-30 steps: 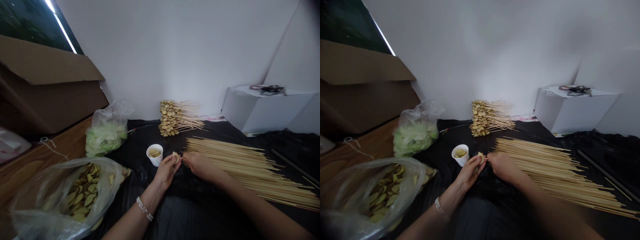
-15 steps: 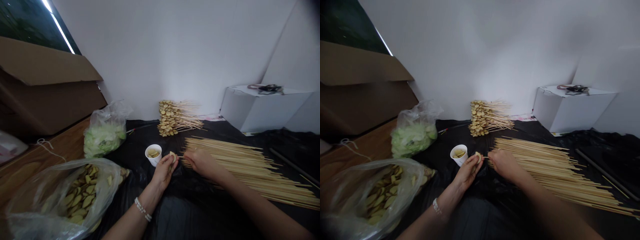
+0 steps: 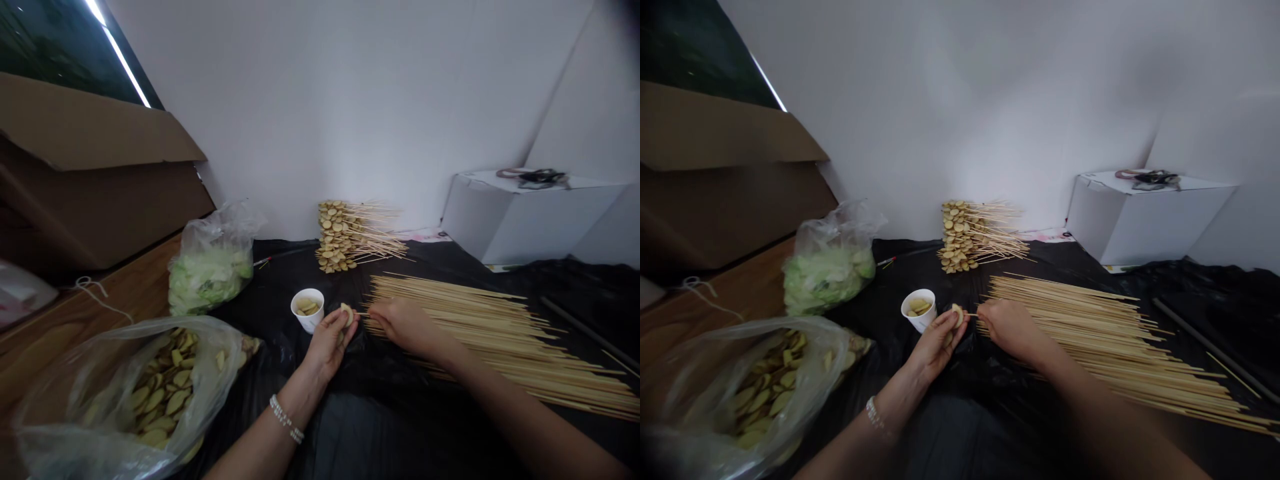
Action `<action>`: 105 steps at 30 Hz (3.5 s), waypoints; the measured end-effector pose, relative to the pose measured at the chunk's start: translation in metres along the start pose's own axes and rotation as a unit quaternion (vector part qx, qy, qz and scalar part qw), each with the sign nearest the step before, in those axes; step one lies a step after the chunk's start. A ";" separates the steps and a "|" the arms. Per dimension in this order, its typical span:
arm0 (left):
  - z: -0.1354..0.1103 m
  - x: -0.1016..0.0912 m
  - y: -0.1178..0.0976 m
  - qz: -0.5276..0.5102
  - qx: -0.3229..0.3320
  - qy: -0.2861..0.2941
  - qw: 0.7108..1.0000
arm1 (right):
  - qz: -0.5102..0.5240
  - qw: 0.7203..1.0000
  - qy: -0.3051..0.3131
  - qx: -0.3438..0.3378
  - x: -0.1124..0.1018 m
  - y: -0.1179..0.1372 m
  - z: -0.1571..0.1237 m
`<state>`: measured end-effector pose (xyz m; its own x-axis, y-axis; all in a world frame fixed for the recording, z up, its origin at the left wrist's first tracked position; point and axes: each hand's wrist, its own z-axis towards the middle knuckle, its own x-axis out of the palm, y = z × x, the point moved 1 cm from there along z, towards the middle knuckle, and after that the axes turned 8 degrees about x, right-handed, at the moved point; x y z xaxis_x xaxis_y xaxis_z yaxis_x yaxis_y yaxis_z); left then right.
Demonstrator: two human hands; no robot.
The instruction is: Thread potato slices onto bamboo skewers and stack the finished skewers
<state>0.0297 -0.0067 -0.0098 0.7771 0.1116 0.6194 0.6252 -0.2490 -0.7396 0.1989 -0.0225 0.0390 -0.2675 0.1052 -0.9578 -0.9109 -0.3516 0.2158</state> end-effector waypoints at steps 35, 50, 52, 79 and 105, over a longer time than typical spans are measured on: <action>-0.001 -0.002 0.004 0.034 0.002 0.031 0.999 | 0.069 0.998 0.011 0.009 0.020 0.005 0.003; -0.003 0.003 -0.004 0.023 -0.015 -0.018 0.999 | 0.152 0.988 -0.008 0.015 0.015 -0.005 0.006; -0.002 0.003 -0.004 0.014 -0.011 -0.032 0.999 | 0.164 0.986 -0.007 0.015 0.013 -0.008 0.006; -0.002 0.002 0.000 0.043 -0.009 -0.008 0.999 | -0.037 0.999 0.008 0.007 0.008 0.006 -0.001; -0.003 0.003 0.001 0.061 -0.020 0.012 0.998 | 0.029 0.999 -0.001 0.015 0.013 0.006 0.001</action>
<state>0.0323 -0.0100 -0.0080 0.8453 0.0546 0.5315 0.5219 -0.2974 -0.7995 0.1891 -0.0219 0.0278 -0.3206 0.0872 -0.9432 -0.9026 -0.3300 0.2763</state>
